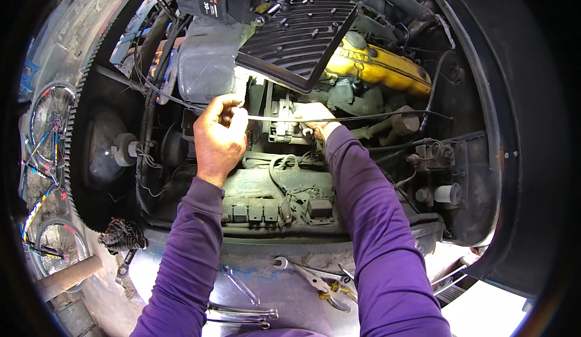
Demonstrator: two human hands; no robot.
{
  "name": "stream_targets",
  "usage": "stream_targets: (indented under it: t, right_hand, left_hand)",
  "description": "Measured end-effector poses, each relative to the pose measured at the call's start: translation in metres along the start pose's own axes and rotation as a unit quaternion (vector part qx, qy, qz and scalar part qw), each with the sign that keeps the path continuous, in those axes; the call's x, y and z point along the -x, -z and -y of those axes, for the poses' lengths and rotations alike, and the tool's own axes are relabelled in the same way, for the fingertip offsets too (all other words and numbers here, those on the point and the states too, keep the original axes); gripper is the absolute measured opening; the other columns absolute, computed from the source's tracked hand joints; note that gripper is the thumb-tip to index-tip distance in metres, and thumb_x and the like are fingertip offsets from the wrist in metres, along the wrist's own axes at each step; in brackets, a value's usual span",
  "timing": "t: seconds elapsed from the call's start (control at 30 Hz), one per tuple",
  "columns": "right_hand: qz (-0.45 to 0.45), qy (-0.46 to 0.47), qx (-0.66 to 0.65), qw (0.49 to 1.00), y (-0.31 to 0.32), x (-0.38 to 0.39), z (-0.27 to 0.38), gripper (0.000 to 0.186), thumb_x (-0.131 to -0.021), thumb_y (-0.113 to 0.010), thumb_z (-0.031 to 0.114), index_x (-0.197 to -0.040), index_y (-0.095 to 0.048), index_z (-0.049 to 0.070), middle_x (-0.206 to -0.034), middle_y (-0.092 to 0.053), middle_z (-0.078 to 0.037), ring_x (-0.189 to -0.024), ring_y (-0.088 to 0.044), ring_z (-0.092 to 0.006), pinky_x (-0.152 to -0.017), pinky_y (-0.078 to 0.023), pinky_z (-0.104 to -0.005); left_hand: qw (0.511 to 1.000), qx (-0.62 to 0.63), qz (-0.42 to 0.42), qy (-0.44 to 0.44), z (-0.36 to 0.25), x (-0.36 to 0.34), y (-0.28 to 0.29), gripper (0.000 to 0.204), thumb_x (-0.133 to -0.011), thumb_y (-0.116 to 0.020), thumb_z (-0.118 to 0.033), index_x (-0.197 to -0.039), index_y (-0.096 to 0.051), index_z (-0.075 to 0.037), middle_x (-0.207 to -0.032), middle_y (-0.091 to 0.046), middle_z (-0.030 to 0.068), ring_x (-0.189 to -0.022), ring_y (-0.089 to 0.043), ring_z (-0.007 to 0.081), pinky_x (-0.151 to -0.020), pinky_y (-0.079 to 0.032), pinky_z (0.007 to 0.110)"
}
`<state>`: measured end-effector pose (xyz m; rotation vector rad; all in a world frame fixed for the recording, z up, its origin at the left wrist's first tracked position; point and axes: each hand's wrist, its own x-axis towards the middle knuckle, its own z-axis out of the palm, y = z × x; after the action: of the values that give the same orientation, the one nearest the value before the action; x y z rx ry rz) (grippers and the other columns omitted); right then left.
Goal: The person works on a vehicle's battery compartment, connecting wires and securing components. They then move to the engine bay, using a work light and a screwdriver to adjust parts within the engine.
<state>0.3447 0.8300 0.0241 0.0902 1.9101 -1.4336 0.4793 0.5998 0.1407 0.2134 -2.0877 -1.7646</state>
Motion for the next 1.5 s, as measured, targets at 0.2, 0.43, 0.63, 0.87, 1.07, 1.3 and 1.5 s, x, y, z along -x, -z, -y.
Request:
stream_targets:
  t: [0.2,0.43,0.63,0.87,1.07,1.3,1.5]
  right_hand:
    - [-0.011,-0.071,-0.045,0.996,0.002,0.000,0.006,0.010,-0.095,-0.062,0.008,-0.085,-0.064,0.005,-0.069,-0.060,-0.003,-0.050,-0.053,-0.0115,-0.042,-0.044,-0.0269]
    - [-0.008,-0.117,-0.195,0.974,0.010,0.001,0.019,0.022,-0.100,-0.061,0.010,-0.079,-0.055,0.009,-0.064,-0.051,-0.001,-0.044,-0.045,-0.0100,-0.036,-0.036,-0.0249]
    - [0.051,-0.065,-0.254,0.964,-0.003,0.006,0.031,0.030,-0.111,-0.049,0.013,-0.129,-0.068,-0.003,-0.071,-0.048,0.001,-0.053,-0.039,-0.0073,-0.045,-0.031,-0.0244]
    - [0.067,-0.063,-0.368,0.925,0.004,-0.002,0.018,0.022,-0.101,-0.048,0.010,-0.080,-0.047,0.013,-0.066,-0.043,-0.002,-0.048,-0.035,-0.0133,-0.040,-0.027,-0.0294]
    - [0.070,-0.103,-0.452,0.883,0.001,-0.014,0.005,0.020,-0.092,-0.055,0.014,-0.076,-0.043,0.013,-0.066,-0.047,-0.006,-0.045,-0.037,-0.0167,-0.040,-0.031,-0.0303]
    - [0.030,-0.116,-0.394,0.911,-0.004,-0.010,0.003,0.019,-0.090,-0.060,0.020,-0.080,-0.047,0.011,-0.070,-0.052,-0.007,-0.047,-0.038,-0.0156,-0.042,-0.032,-0.0292]
    - [0.069,-0.057,-0.279,0.956,0.007,-0.005,0.008,0.020,-0.097,-0.061,0.022,-0.081,-0.051,0.014,-0.069,-0.050,-0.002,-0.047,-0.037,-0.0121,-0.042,-0.031,-0.0269]
  left_hand:
    - [1.000,0.006,0.005,0.018,0.001,0.000,-0.001,0.017,-0.092,-0.070,0.000,-0.109,-0.072,0.003,-0.080,-0.066,0.0011,-0.068,-0.055,0.0050,-0.063,-0.049,0.023]
    - [1.000,0.006,0.006,0.012,0.001,0.000,-0.001,0.017,-0.092,-0.071,-0.001,-0.108,-0.072,0.003,-0.082,-0.067,0.0013,-0.068,-0.055,0.0051,-0.064,-0.049,0.023]
    - [1.000,-0.002,0.006,0.004,0.001,0.000,-0.002,0.016,-0.093,-0.070,-0.002,-0.109,-0.072,0.002,-0.081,-0.066,0.0007,-0.068,-0.054,0.0048,-0.063,-0.048,0.023]
    - [1.000,-0.008,0.016,0.013,0.001,0.001,0.000,0.017,-0.093,-0.070,-0.002,-0.109,-0.072,0.002,-0.081,-0.067,0.0002,-0.068,-0.054,0.0041,-0.063,-0.048,0.023]
    - [1.000,-0.012,0.012,0.005,-0.001,0.001,0.000,0.017,-0.093,-0.071,-0.002,-0.110,-0.072,0.003,-0.080,-0.066,-0.0001,-0.067,-0.053,0.0038,-0.063,-0.047,0.022]
    - [1.000,-0.020,0.011,0.003,-0.001,0.001,-0.001,0.017,-0.093,-0.070,-0.001,-0.109,-0.072,0.002,-0.081,-0.066,0.0005,-0.068,-0.054,0.0039,-0.063,-0.048,0.022]
    - [1.000,-0.015,0.011,0.001,-0.002,0.001,-0.001,0.017,-0.092,-0.071,-0.002,-0.109,-0.071,0.003,-0.082,-0.068,0.0021,-0.068,-0.055,0.0052,-0.064,-0.049,0.023]
